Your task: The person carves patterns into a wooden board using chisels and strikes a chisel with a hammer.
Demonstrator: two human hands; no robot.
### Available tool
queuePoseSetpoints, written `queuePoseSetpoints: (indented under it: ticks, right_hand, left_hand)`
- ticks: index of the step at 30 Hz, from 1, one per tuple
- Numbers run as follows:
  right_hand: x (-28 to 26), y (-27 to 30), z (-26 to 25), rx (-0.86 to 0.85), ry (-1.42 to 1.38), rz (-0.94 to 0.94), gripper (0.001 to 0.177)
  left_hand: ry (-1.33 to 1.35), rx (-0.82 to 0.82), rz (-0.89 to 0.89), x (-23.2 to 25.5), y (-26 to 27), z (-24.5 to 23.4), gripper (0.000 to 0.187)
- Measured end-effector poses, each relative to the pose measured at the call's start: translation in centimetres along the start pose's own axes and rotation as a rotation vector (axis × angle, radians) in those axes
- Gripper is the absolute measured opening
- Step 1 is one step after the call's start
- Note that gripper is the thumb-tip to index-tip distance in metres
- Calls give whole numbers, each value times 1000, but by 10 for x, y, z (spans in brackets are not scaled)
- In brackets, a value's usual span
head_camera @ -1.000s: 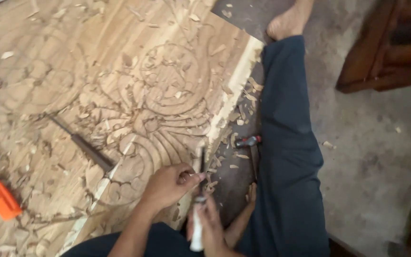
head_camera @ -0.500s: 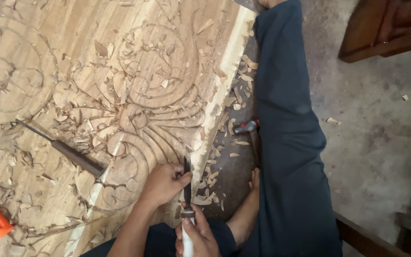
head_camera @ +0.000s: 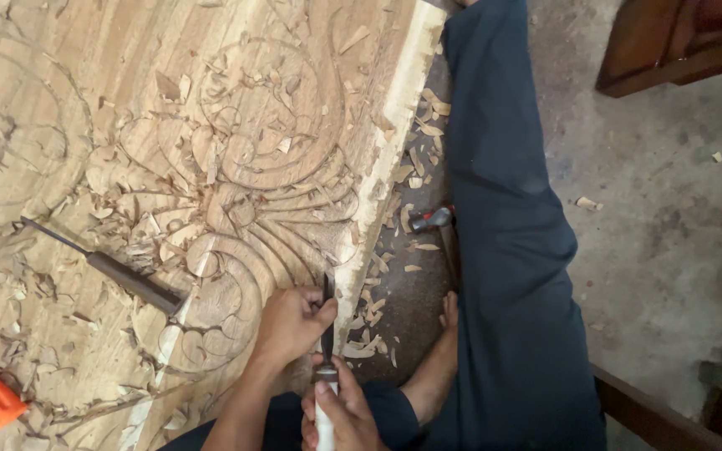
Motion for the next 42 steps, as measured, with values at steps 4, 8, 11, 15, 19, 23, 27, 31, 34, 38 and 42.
queuePoseSetpoints:
  ticks: [4, 8, 11, 15, 19, 23, 27, 31, 34, 38, 42]
  right_hand:
    - [-29, -18, 3, 20, 135, -89, 48]
    - [-81, -22, 28, 7, 448, -270, 62]
    - [-66, -4, 30, -147, 353, -255, 60]
    - [-13, -17, -27, -60, 216, -177, 58]
    - [-10, 0, -27, -13, 95, -41, 55]
    - [-6, -8, -45, -80, 156, -54, 54]
    - [-24, 2, -35, -62, 66, 37, 51]
    - [-42, 11, -25, -80, 74, 77, 51]
    - [-54, 15, -13, -47, 94, 67, 48]
    - [-56, 17, -10, -73, 133, 86, 43]
    - [-92, -19, -15, -9, 368, 56, 36]
  left_hand:
    - [115, 192, 15, -2, -8, 0, 24]
    - [601, 411, 375, 23, -19, -36, 24]
    - [549, 255, 267, 3, -22, -38, 25]
    - [379, -35, 125, -18, -27, -15, 24]
    - [236, -197, -76, -7, -24, -11, 26]
    - [285, -184, -105, -3, -23, -10, 26]
    - [338, -151, -116, -14, -25, 4, 24]
    - [393, -44, -78, -17, -24, 12, 24]
    - [381, 20, -51, -15, -23, 14, 24]
    - [440, 58, -57, -18, -22, 19, 24]
    - [384, 435, 27, -24, -20, 1, 17]
Point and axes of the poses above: each hand's wrist, its own y-axis away from the middle knuckle, its own z-axis out of the palm, x = y × z, the point moved 2 cm from there along -y, towards the middle knuckle, and after that the axes turned 10 degrees about z, right-handed, at the moved point
